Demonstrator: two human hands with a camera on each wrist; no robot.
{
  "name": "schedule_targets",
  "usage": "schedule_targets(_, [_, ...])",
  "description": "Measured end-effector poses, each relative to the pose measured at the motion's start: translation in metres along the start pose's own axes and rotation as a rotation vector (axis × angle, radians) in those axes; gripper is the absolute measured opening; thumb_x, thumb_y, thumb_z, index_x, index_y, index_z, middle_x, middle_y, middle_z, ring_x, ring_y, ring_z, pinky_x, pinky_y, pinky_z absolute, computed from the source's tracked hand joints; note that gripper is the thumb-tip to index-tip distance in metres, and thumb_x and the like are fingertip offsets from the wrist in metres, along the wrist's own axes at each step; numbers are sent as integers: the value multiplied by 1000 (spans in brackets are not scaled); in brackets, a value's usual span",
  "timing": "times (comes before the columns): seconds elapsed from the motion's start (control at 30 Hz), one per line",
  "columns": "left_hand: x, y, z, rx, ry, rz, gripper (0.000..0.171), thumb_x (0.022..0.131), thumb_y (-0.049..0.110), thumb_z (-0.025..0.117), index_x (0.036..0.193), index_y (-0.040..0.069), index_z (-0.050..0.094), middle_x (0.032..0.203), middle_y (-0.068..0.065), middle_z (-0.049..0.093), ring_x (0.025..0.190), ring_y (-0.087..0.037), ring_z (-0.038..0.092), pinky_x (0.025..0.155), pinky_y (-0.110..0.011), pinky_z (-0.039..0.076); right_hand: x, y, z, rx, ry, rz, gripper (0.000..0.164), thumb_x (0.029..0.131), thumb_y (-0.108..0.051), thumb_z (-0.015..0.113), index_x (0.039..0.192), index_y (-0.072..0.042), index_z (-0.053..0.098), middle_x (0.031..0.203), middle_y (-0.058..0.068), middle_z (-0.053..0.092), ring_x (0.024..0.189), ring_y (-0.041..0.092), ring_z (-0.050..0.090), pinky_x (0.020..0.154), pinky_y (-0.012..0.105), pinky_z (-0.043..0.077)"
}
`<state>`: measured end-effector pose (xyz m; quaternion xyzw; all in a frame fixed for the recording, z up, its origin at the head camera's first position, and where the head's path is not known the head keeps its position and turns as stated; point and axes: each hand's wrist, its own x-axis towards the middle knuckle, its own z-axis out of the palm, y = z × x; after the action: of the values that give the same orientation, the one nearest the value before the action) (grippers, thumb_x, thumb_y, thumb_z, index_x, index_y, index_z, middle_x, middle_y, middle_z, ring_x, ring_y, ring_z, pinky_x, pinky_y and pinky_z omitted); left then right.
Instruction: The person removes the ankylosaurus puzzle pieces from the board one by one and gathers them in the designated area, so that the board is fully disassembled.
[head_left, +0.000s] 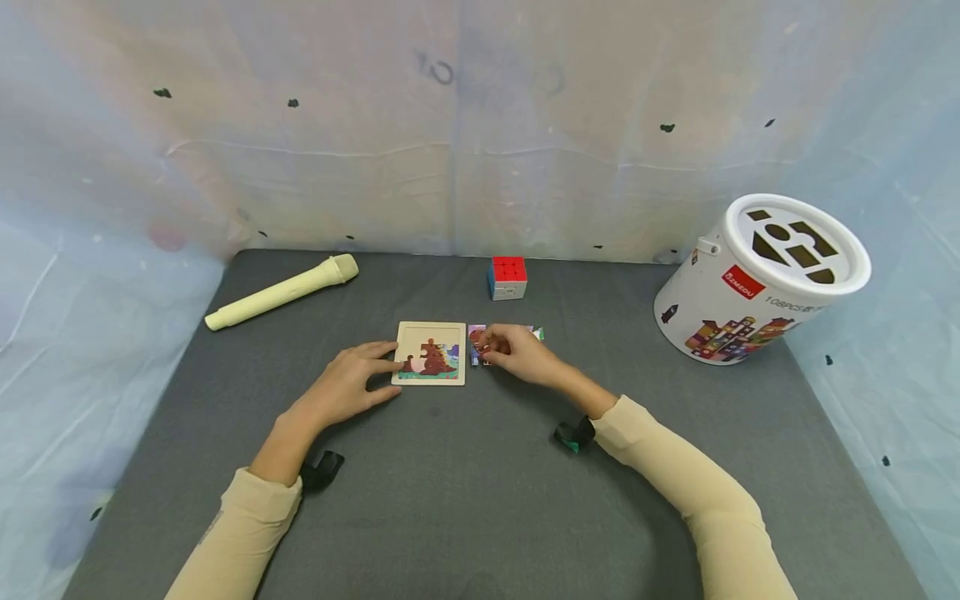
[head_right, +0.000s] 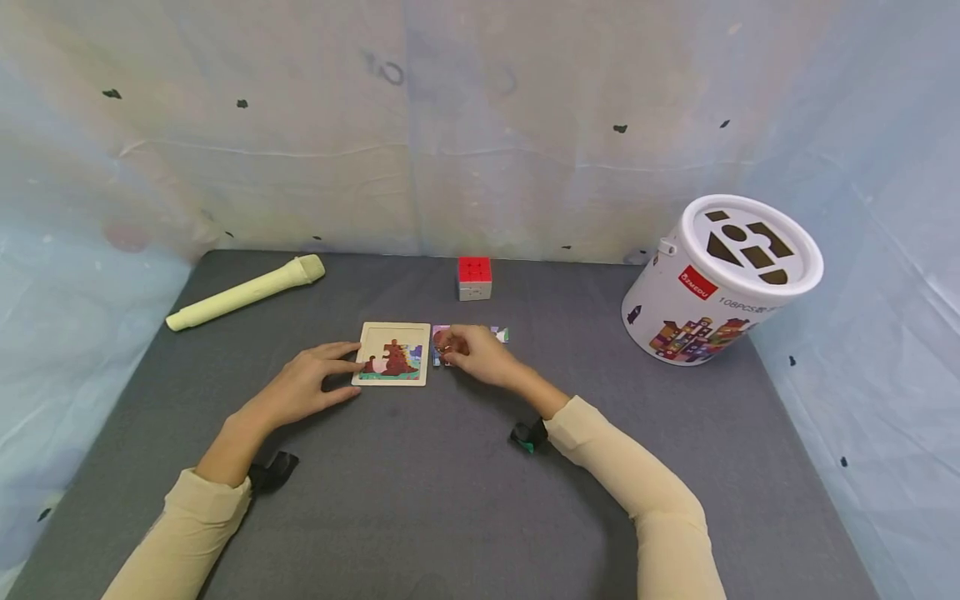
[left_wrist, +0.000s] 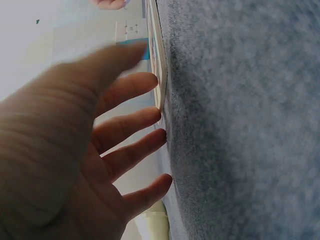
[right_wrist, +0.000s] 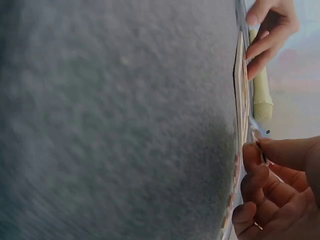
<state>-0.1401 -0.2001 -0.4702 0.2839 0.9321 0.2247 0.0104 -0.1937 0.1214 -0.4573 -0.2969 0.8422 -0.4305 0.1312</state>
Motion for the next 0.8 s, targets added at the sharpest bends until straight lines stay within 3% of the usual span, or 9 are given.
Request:
schedule_targets(0.2, [0, -2, 1, 25, 30, 3, 37, 91, 16, 75, 127, 6, 70, 142, -22, 53, 131, -43, 48, 102, -66, 37, -3, 1, 5, -66, 20, -7, 12, 94, -1, 68, 105, 3, 67, 81, 5, 65, 65, 11, 56, 60, 24, 45])
schedule_targets(0.5, [3, -6, 5, 16, 56, -3, 39, 90, 21, 77, 125, 6, 68, 146, -23, 48, 136, -41, 41, 104, -67, 33, -6, 2, 7, -197, 55, -32, 14, 89, -3, 74, 102, 0, 68, 79, 3, 63, 65, 10, 52, 61, 26, 43])
schedule_targets(0.8, [1, -9, 7, 40, 40, -23, 55, 91, 25, 76, 139, 5, 59, 152, -24, 40, 140, -43, 35, 106, -67, 28, -5, 2, 9, -339, 72, -7, 22, 86, -12, 80, 103, -3, 69, 80, 1, 62, 70, 12, 54, 63, 28, 45])
